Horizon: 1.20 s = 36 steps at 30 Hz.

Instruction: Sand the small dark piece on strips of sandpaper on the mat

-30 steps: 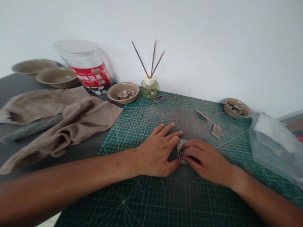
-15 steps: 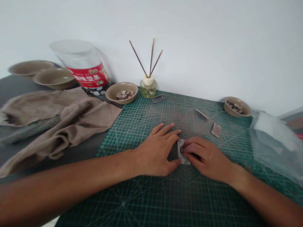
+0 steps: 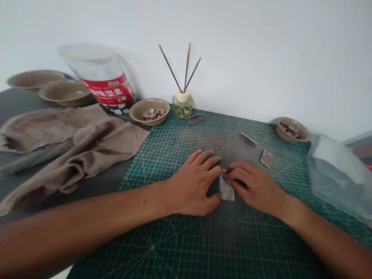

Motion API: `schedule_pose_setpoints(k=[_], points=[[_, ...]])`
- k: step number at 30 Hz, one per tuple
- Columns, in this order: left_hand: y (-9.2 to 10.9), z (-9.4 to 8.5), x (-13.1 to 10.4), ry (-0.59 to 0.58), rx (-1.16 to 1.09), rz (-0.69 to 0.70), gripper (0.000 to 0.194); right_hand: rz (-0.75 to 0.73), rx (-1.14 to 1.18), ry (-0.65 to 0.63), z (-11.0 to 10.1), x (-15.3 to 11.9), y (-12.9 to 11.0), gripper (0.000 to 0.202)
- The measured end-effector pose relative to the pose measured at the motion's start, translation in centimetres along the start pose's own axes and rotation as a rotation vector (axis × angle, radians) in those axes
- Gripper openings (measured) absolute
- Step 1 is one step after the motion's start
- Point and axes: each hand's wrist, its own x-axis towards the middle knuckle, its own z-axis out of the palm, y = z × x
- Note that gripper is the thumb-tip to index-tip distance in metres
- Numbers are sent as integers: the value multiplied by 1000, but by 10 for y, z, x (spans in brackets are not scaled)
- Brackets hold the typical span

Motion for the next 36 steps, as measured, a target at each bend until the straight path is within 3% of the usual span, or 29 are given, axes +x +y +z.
schedule_pose_setpoints(k=[4, 9, 14, 20, 25, 31, 36], points=[[0, -1, 0, -2, -2, 11, 51, -13, 124, -123, -3, -2, -4, 10], [0, -1, 1, -6, -3, 7, 50, 34, 42, -54, -1, 1, -4, 10], [0, 0, 2, 5, -4, 23, 51, 43, 133, -195, -5, -1, -6, 11], [1, 0, 3, 16, 14, 24, 49, 87, 51, -130, -7, 0, -2, 11], [2, 0, 3, 30, 35, 29, 48, 21, 156, -252, -11, -3, -1, 11], [1, 1, 3, 33, 41, 29, 46, 67, 41, -150, -8, 3, 0, 11], [0, 0, 2, 29, 20, 38, 51, 37, 95, -286, -14, -1, -2, 11]])
